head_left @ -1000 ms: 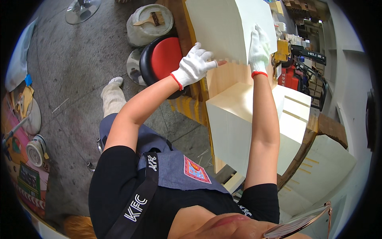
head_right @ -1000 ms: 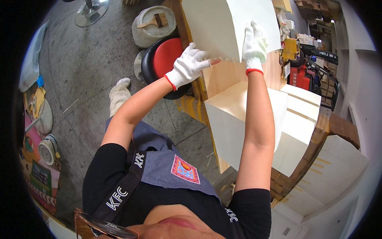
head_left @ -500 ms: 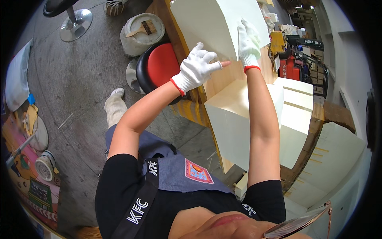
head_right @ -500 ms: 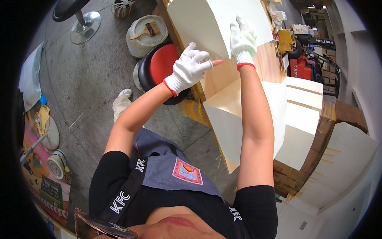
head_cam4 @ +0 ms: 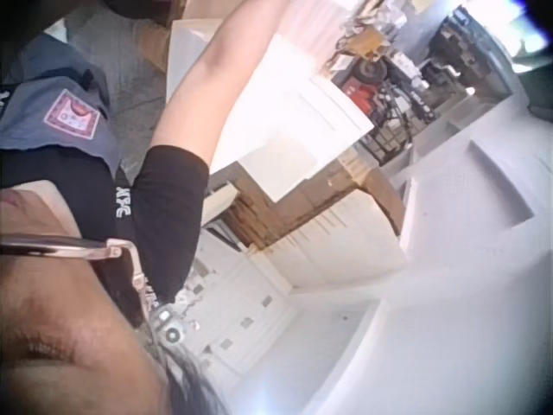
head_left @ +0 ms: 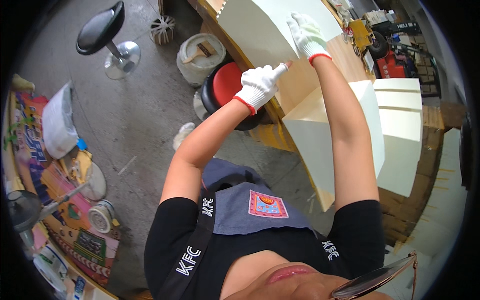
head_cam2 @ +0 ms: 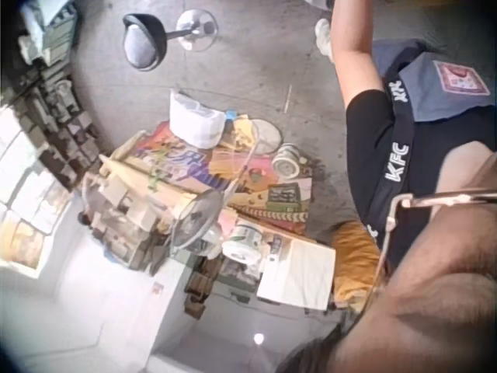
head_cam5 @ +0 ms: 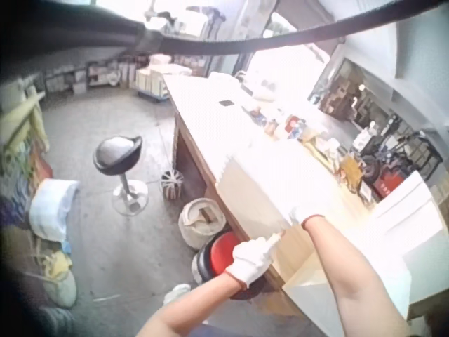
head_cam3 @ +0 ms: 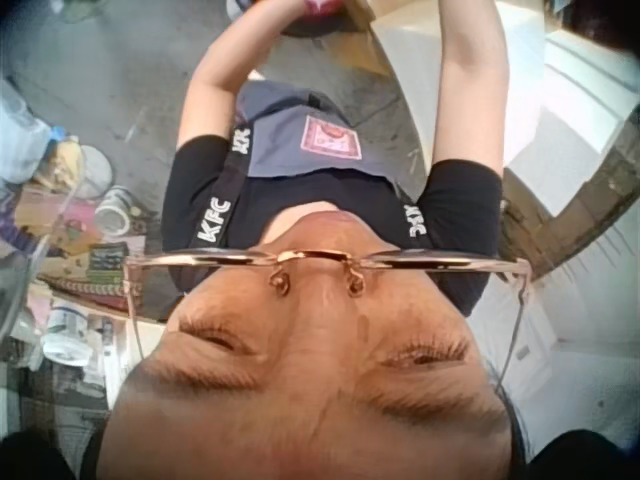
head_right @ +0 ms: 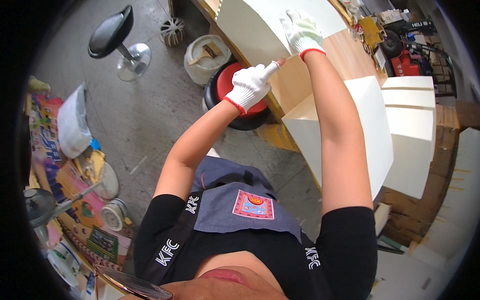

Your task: The person stacks several white rectangular boards by hand on a wooden table and then moves the stack to one side.

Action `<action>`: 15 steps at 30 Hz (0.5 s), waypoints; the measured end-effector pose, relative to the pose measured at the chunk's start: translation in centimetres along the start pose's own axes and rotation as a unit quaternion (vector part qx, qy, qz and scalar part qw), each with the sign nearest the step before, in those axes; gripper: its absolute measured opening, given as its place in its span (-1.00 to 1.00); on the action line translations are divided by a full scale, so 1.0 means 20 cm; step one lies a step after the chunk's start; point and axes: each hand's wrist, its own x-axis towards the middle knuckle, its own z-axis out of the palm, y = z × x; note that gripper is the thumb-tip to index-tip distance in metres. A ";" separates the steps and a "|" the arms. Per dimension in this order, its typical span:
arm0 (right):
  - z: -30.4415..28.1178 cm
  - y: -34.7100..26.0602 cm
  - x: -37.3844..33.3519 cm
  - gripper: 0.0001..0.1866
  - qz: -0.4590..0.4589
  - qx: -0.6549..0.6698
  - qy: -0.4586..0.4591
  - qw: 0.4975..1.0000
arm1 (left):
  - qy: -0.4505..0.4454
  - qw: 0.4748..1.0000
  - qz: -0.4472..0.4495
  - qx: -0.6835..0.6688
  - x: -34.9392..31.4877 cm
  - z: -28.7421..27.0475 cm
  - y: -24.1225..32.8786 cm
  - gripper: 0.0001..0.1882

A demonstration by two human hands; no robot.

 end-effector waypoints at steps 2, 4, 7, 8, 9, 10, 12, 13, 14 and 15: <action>-0.17 -0.08 0.02 -0.40 0.004 -0.029 -0.073 0.997 | -0.005 0.999 0.036 0.018 0.03 -0.07 -0.04 -0.29; -0.30 -0.15 -0.02 -0.44 -0.020 -0.038 -0.030 0.999 | -0.026 0.997 0.055 0.037 0.09 -0.12 -0.05 -0.32; -0.51 -0.24 -0.10 -0.47 -0.044 0.023 0.073 0.996 | -0.103 0.991 0.046 0.079 0.16 -0.24 -0.02 -0.51; -0.60 -0.30 -0.12 -0.47 -0.053 0.059 0.086 0.993 | -0.109 0.988 0.045 0.100 0.18 -0.26 -0.03 -0.56; -0.71 -0.30 -0.22 -0.48 -0.048 0.086 0.094 0.991 | -0.079 0.989 0.099 0.079 0.17 -0.20 -0.05 -0.56; -0.80 -0.31 -0.28 -0.49 -0.048 0.119 0.101 0.987 | -0.120 0.983 0.097 0.095 0.18 -0.23 -0.04 -0.52; -0.96 -0.32 -0.40 -0.51 -0.064 0.178 0.114 0.975 | -0.182 0.971 0.090 0.127 0.23 -0.27 -0.03 -0.43; -1.03 -0.32 -0.47 -0.51 -0.072 0.205 0.118 0.969 | -0.177 0.965 0.116 0.152 0.25 -0.23 -0.09 -0.42; -1.09 -0.30 -0.55 -0.52 -0.075 0.228 0.118 0.964 | -0.207 0.957 0.111 0.169 0.26 -0.24 -0.06 -0.42; -1.15 -0.29 -0.64 -0.53 -0.080 0.243 0.117 0.960 | -0.231 0.949 0.107 0.183 0.28 -0.26 -0.01 -0.42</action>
